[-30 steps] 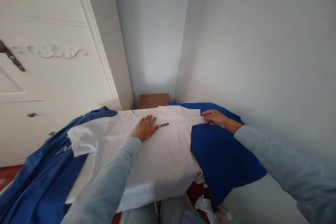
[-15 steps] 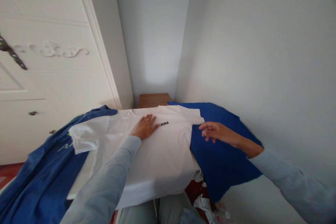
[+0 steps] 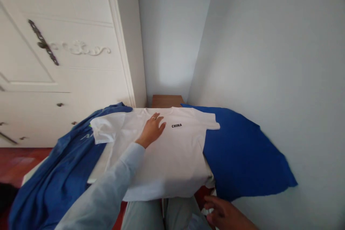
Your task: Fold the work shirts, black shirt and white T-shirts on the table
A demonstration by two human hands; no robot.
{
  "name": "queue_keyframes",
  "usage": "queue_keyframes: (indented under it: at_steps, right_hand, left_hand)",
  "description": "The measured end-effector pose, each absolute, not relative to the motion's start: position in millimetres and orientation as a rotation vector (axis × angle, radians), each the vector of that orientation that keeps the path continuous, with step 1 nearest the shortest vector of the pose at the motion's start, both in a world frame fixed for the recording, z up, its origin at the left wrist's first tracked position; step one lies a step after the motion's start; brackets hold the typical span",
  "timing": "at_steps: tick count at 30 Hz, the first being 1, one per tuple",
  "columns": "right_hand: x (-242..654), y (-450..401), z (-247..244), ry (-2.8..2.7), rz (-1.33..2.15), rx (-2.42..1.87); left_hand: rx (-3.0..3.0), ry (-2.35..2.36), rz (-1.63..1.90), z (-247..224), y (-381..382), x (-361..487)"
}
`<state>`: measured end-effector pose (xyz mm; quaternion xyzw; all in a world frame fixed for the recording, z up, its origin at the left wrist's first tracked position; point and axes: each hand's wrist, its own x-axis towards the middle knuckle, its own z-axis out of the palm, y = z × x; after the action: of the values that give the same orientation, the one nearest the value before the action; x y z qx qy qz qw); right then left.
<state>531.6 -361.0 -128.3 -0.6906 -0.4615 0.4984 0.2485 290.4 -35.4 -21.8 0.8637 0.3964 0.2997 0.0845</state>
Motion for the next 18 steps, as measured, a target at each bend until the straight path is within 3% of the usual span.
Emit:
queue_keyframes:
  at_steps: [4,7,13,18]
  right_hand:
    - [534,-363,-217,-1.163,1.264,-1.905]
    - [530,-354,-246,-1.099,1.104,-1.977]
    - [522,-344,-239,-0.965,1.08,-1.745]
    - [512,-346,-213,-0.827,1.039,-1.624]
  left_hand:
    - [2.271,1.097,1.216,0,-109,251]
    - [1.941,1.208,1.483,-5,-170,220]
    - [1.328,1.794,1.63,-80,-238,153]
    - [1.133,1.842,1.45,-158,-249,128]
